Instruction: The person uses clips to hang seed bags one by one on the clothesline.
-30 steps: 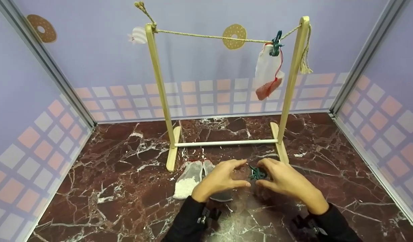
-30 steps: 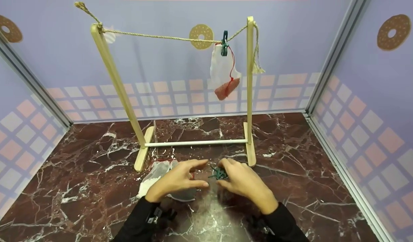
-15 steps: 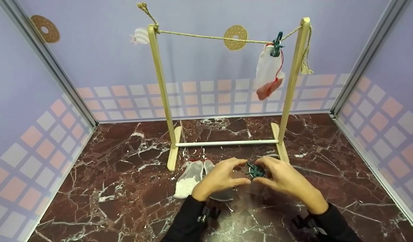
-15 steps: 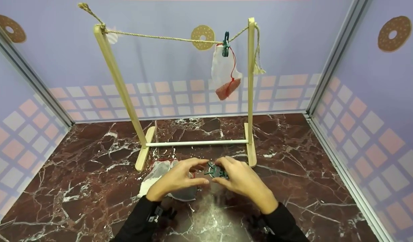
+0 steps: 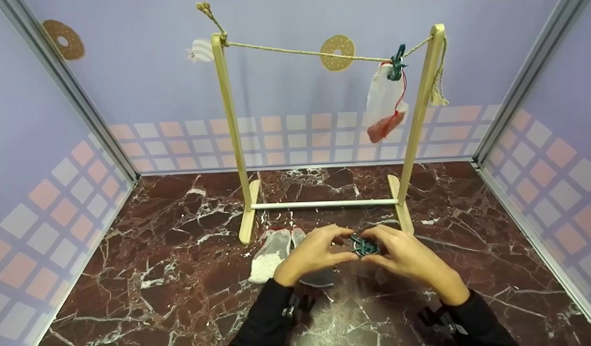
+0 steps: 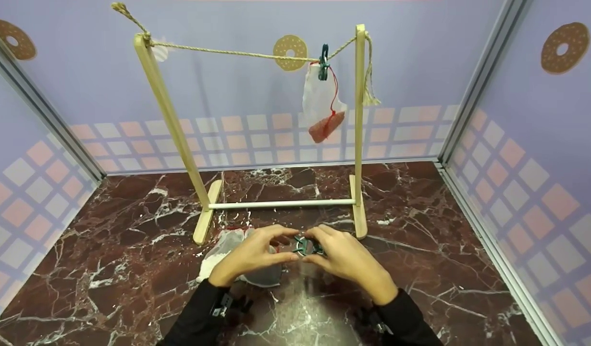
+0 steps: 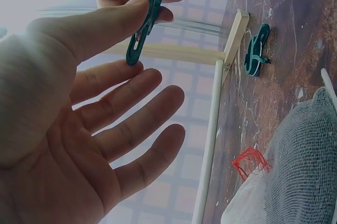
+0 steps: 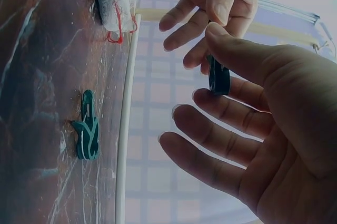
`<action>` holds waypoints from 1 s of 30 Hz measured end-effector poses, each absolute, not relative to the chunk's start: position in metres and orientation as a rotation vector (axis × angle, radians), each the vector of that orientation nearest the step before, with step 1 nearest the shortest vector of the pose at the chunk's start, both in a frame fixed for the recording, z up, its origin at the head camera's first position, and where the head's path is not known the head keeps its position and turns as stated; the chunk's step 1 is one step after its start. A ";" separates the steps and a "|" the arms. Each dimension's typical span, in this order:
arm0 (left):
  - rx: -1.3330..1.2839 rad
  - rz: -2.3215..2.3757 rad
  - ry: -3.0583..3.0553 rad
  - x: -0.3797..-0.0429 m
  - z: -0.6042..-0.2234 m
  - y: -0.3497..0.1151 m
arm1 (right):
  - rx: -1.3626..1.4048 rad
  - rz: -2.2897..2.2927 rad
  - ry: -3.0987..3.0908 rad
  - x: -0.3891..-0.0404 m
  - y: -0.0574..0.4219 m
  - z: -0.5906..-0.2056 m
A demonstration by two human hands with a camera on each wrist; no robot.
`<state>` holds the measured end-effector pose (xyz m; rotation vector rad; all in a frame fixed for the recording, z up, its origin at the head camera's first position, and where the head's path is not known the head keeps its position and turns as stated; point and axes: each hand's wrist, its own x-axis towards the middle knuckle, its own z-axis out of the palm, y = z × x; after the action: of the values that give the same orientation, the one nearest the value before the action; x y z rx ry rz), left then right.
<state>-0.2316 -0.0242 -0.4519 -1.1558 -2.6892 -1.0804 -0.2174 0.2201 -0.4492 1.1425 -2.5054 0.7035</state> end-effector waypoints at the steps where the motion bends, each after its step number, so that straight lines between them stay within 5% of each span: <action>1: -1.156 -1.070 -2.690 -0.232 -0.452 -0.024 | 1.144 0.705 -2.504 -0.218 0.220 -0.449; 30: -1.111 -1.187 -2.559 -0.232 -0.448 -0.024 | 1.112 0.736 -2.492 -0.221 0.224 -0.449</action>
<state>-0.2324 -0.0243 -0.4476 -1.1113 -2.5592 -1.1868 -0.2213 0.2242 -0.4487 1.1115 -2.4917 0.7356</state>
